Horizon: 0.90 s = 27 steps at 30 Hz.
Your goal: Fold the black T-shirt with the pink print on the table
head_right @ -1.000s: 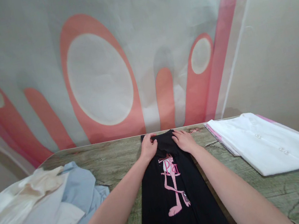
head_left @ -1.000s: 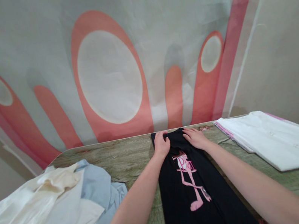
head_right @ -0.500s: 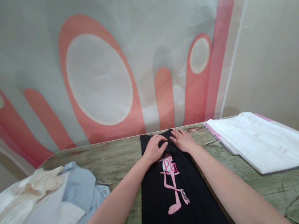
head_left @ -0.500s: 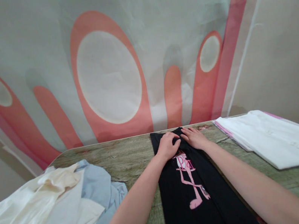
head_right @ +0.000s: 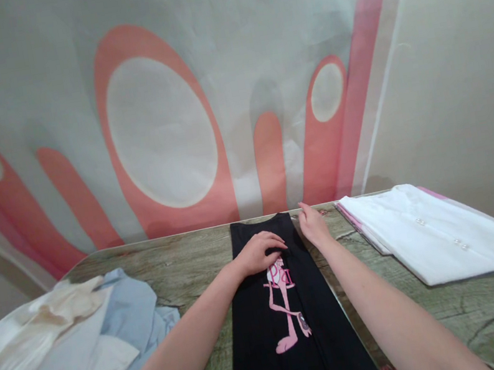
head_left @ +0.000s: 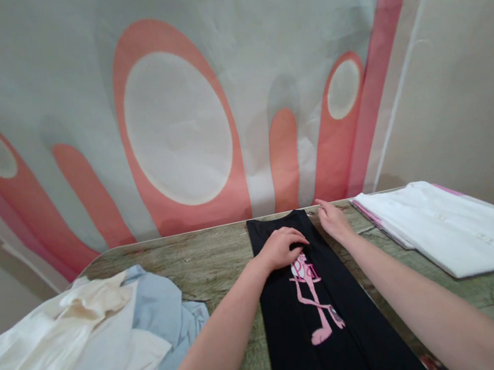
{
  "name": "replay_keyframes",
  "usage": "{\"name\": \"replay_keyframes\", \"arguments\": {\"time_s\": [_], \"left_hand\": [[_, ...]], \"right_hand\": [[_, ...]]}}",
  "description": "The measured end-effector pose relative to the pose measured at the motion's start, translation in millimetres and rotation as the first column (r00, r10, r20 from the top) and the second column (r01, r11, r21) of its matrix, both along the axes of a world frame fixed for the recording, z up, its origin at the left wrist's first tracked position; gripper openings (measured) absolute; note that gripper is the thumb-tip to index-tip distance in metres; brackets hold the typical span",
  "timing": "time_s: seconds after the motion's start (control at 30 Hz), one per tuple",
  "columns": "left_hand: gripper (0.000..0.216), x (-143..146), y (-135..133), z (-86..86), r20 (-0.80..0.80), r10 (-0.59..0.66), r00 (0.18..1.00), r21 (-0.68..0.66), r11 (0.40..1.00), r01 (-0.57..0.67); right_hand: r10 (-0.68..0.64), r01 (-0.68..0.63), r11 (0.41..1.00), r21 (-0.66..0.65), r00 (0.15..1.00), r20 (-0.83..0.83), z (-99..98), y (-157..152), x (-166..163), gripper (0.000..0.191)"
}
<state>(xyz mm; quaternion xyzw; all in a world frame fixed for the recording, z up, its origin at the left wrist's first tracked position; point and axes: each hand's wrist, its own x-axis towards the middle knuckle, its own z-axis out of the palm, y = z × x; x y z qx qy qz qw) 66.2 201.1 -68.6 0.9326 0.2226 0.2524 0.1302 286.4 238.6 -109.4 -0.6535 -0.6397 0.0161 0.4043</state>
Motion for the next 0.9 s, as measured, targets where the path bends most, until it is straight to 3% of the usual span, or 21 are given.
{"name": "replay_keyframes", "arguments": {"time_s": [0.13,0.33,0.43,0.63,0.77,0.9], "left_hand": [[0.022,1,0,1.7,-0.027,0.04,0.999,0.017,0.999,-0.04],[0.02,-3,-1,4.0,-0.079,0.017,0.997,-0.001,1.0,-0.017],[0.019,-5,0,2.4,-0.076,0.011,0.997,-0.012,1.0,-0.012],[0.023,-9,3,0.6,-0.049,-0.014,0.999,-0.077,0.997,0.01],[0.032,-8,2,1.8,-0.017,-0.021,1.0,-0.084,0.996,0.02],[0.035,-5,-3,5.0,-0.015,-0.018,1.0,-0.073,0.997,0.017]], "right_hand": [[-0.007,0.007,1.0,-0.015,1.0,-0.004,2.5,-2,4,0.042],[0.184,-0.166,0.981,-0.102,0.962,0.203,-3.3,-3,-10,0.037],[0.199,-0.17,0.977,-0.131,0.945,0.261,-2.7,-6,-14,0.035],[0.191,-0.167,0.98,-0.108,0.945,0.265,26.1,-16,-19,0.032],[0.315,-0.276,0.946,-0.168,0.904,0.288,45.1,-47,-26,0.023],[0.398,-0.354,0.913,-0.2,0.878,0.264,45.1,-96,-39,0.014]]}}
